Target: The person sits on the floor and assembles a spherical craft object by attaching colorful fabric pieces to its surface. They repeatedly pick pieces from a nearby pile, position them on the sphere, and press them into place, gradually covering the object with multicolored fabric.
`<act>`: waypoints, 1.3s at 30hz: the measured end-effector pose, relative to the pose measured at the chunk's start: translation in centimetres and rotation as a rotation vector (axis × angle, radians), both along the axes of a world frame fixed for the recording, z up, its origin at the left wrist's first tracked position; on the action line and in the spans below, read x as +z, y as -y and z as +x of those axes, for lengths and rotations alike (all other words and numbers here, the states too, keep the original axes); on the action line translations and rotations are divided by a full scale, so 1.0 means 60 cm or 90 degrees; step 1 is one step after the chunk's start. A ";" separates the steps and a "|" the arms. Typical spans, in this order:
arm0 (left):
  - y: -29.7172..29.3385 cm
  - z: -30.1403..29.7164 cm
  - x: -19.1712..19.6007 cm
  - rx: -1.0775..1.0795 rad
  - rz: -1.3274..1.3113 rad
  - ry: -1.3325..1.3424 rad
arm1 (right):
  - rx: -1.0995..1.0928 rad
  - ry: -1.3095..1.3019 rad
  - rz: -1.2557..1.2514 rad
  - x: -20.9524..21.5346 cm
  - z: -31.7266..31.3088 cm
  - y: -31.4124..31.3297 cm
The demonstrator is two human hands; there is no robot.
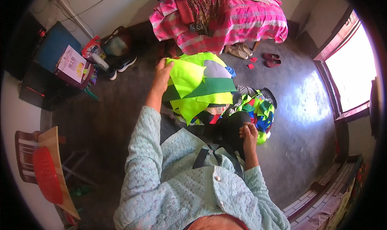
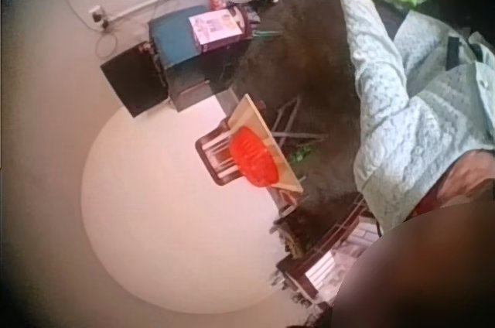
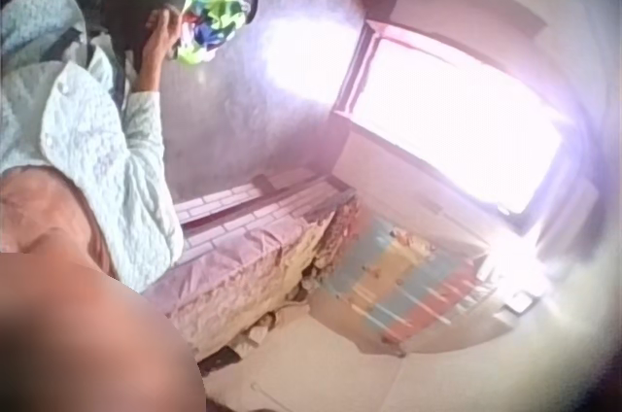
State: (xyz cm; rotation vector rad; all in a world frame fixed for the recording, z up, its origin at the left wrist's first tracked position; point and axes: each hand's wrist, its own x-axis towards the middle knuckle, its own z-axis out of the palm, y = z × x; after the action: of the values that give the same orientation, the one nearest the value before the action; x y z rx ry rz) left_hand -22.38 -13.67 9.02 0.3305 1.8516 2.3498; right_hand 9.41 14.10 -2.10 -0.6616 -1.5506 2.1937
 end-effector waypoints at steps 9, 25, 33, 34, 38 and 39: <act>0.045 -0.044 -0.136 0.279 -0.341 -0.185 | -0.013 0.006 -0.001 0.000 0.002 0.006; -0.181 0.029 -0.114 0.104 -0.871 -0.504 | -0.015 -0.063 -0.157 -0.012 0.014 -0.011; -0.187 0.029 -0.145 0.112 -0.909 -0.552 | 0.023 -0.142 -0.313 -0.015 0.027 -0.034; -0.187 0.030 -0.143 0.113 -0.910 -0.559 | 0.033 -0.159 -0.355 -0.016 0.030 -0.041; -0.187 0.039 -0.133 0.113 -0.923 -0.568 | 0.006 -0.195 -0.459 -0.046 0.050 -0.085; -0.188 0.039 -0.131 0.113 -0.930 -0.567 | -0.017 -0.194 -0.468 -0.063 0.058 -0.099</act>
State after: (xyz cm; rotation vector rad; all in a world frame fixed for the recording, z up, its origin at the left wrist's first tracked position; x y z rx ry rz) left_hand -20.02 -2.41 1.13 1.0288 3.3558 0.2709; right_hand 12.89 20.02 -5.89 -0.4944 -0.5599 2.6779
